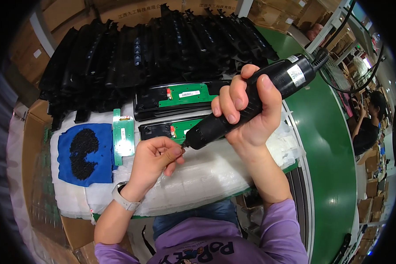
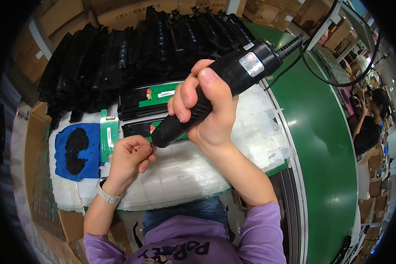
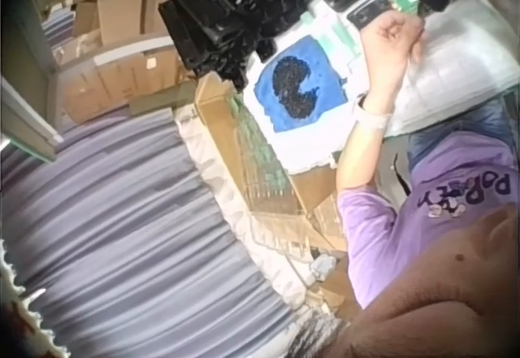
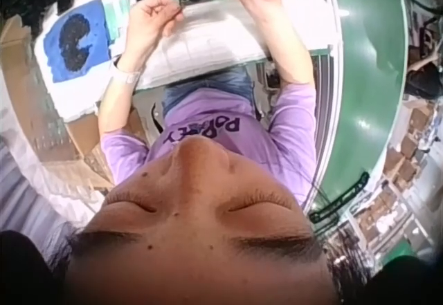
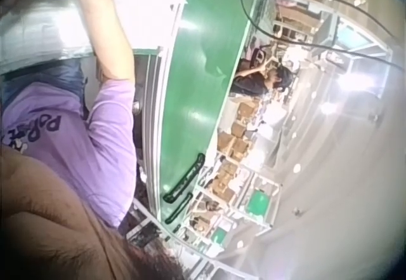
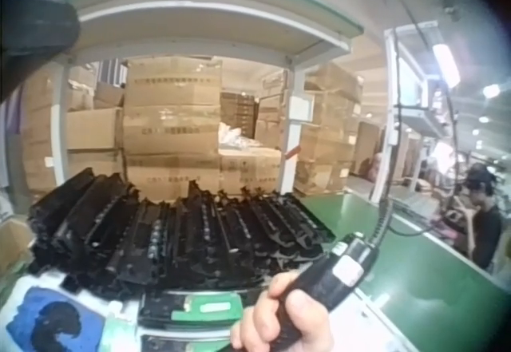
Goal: Assembling toner cartridges by installing components and securing them with an electric screwdriver.
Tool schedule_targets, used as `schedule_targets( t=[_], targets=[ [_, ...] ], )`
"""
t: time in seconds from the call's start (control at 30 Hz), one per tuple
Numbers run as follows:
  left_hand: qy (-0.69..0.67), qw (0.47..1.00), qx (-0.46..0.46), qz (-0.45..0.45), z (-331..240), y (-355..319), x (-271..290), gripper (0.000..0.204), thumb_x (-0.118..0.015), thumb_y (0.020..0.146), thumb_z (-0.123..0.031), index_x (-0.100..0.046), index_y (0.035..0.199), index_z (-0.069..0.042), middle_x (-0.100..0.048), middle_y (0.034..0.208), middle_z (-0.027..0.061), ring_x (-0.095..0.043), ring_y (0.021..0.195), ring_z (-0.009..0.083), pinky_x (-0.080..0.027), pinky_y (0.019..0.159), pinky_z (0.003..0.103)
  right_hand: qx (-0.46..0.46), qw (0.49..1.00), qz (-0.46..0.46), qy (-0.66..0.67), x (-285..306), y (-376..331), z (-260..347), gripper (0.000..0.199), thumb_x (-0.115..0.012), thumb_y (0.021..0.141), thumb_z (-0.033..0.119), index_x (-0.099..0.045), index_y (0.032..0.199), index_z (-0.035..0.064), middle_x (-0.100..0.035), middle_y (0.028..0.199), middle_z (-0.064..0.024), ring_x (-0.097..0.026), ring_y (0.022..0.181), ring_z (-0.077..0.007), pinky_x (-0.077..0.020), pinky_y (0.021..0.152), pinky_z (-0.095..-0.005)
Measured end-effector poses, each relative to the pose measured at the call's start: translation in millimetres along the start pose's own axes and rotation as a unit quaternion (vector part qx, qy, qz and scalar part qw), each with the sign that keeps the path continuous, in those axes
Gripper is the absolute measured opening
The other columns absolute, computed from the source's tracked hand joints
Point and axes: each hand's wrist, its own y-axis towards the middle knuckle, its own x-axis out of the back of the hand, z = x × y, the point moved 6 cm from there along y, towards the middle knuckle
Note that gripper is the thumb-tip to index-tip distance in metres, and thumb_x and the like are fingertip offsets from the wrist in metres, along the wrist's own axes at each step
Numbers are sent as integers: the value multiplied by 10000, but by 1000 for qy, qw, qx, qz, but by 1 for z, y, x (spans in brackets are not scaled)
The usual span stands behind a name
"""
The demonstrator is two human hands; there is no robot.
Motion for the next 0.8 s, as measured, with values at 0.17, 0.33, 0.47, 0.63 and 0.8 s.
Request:
schedule_targets(
  t=[0.17, 0.33, 0.47, 0.63, 0.8],
  targets=[
    [-27, 999, 33, 14, 4, -2, -3, 126, -584, 876, -84, -606, 816, 25, -623, 660, 91, -490, 433, 70, -354, 412, 177, 10, 997, 64, -29, -7, -4, 4, 294, -425, 912, 334, -496, 1022, 70, -449, 580, -5, -406, 418, -121, -413, 517, -323],
    [-28, 999, 21, 10, 4, -6, -11, 98, -574, 870, -57, -585, 813, 21, -623, 670, 100, -501, 436, 84, -376, 426, 187, 10, 998, 64, 0, -8, -10, 9, 245, -472, 879, 254, -433, 1016, 55, -442, 570, -48, -417, 397, -150, -415, 467, -328],
    [1, 1000, -18, -14, 5, -8, -11, 76, -567, 865, -38, -574, 813, 18, -623, 664, 108, -504, 428, 90, -382, 424, 190, 2, 1000, 28, 3, -5, -10, 10, 235, -472, 879, 258, -445, 1003, 61, -446, 572, -44, -415, 400, -150, -414, 470, -331],
    [53, 991, -107, -63, -4, -8, -9, 112, -498, 911, -77, -533, 961, 18, -618, 845, 93, -515, 634, 77, -412, 583, 187, -20, 999, 43, -3, 4, -2, 17, 260, -446, 893, 280, -464, 1018, 52, -450, 577, -28, -423, 418, -131, -428, 507, -327],
    [-81, 980, -142, -110, -14, 1, 22, 215, -426, 943, -156, -501, 1049, 16, -579, 995, 136, -521, 765, 109, -411, 711, 215, 24, 975, 120, -185, 20, -1, 27, 307, -605, 765, 123, -436, 961, -42, -485, 571, -64, -439, 401, -125, -379, 398, -252]
  ],
)
